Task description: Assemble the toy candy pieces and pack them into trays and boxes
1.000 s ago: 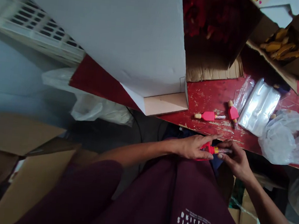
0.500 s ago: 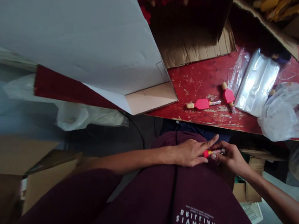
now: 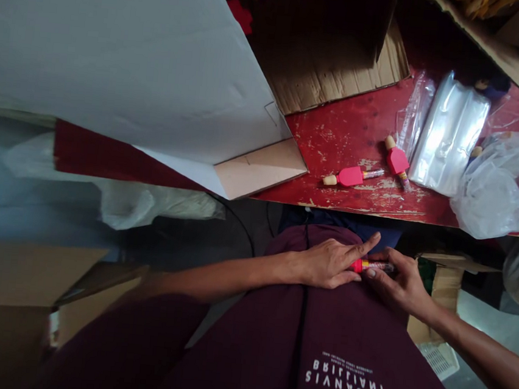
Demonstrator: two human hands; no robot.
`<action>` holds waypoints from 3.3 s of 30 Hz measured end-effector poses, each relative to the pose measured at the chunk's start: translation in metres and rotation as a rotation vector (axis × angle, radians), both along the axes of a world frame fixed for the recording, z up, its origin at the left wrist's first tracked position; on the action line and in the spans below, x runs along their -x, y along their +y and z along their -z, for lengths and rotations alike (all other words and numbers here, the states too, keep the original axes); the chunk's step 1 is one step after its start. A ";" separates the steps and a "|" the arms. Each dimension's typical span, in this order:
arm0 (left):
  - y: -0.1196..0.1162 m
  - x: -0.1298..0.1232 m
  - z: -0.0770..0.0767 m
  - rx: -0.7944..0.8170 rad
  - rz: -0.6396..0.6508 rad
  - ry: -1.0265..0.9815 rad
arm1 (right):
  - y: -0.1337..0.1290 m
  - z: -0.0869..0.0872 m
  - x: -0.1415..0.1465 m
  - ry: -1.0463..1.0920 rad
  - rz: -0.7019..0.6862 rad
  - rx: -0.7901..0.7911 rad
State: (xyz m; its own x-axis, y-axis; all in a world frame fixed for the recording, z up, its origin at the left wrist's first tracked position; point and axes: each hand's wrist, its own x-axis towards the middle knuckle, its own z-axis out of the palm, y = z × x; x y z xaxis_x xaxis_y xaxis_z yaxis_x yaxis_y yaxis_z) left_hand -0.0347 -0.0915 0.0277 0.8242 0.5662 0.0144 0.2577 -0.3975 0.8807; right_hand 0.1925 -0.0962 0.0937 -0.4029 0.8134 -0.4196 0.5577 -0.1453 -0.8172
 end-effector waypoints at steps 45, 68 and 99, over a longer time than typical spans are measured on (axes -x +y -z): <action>0.039 0.025 0.006 -0.190 -0.102 0.219 | 0.017 0.017 0.012 -0.150 -0.189 -0.164; 0.034 0.046 0.027 0.078 -0.797 -0.089 | 0.086 0.056 0.086 0.026 -0.153 -0.515; 0.086 0.017 0.136 -0.563 -0.957 0.566 | 0.191 0.076 0.198 -0.007 -0.675 -0.844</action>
